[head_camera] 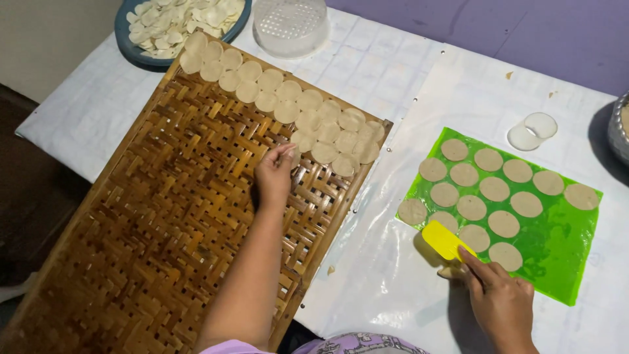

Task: The person uses a circular cutter to cut round pieces from a sheet of dough laid on a green mat. They remove the excess dough scraps and then use a yellow spatula to lift the cut dough circles and place them onto a woven bamboo tray.

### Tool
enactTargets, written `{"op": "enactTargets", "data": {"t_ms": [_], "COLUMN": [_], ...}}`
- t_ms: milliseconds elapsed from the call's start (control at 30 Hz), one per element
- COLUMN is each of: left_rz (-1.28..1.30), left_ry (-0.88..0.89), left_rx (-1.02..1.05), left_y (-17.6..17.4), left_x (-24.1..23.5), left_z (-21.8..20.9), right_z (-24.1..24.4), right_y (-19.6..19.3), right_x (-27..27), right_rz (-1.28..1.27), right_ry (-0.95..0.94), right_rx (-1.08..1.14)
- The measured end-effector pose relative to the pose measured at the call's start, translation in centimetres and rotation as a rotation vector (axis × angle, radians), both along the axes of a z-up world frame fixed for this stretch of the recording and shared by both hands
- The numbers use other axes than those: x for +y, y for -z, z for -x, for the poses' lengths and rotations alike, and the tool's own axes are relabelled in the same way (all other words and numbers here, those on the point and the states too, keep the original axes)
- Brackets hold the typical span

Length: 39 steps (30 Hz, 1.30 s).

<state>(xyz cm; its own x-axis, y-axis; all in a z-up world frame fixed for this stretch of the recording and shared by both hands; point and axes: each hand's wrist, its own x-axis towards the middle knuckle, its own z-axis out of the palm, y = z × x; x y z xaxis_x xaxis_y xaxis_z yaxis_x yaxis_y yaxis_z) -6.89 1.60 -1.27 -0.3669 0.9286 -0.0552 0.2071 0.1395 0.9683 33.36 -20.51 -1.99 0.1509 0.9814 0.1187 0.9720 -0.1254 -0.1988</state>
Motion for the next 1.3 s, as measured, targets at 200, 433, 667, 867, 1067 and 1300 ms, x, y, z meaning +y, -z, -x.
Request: {"op": "enactTargets", "data": {"t_ms": [200, 433, 667, 867, 1067, 1300], "left_rz": [0.001, -0.001, 0.099, 0.034, -0.284, -0.137], "left_ry": [0.059, -0.032, -0.2, -0.28, -0.163, 0.12], "left_rx": [0.159, 0.307, 0.423, 0.198, 0.656, 0.364], "left_y": [1.4, -1.4, -1.5, 3.0, 4.1, -3.9], "left_x": [4.9, 6.0, 7.1, 9.1, 6.6, -1.4], "left_z": [1.7, 1.2, 1.2, 2.6, 2.1, -8.2], "right_z": [-0.2, -0.8, -1.0, -3.5, -11.4, -17.0], "right_y": [0.1, -0.1, 0.1, -0.2, 2.0, 2.4], "right_x": [0.0, -0.2, -0.5, -0.7, -0.9, 3.8], "right_rz": [-0.045, -0.009, -0.035, -0.048, 0.018, 0.242], "right_ry": [0.001, 0.046, 0.072, 0.172, 0.551, 0.708], "right_rx": [0.026, 0.009, 0.12, 0.122, -0.032, -0.215]}}
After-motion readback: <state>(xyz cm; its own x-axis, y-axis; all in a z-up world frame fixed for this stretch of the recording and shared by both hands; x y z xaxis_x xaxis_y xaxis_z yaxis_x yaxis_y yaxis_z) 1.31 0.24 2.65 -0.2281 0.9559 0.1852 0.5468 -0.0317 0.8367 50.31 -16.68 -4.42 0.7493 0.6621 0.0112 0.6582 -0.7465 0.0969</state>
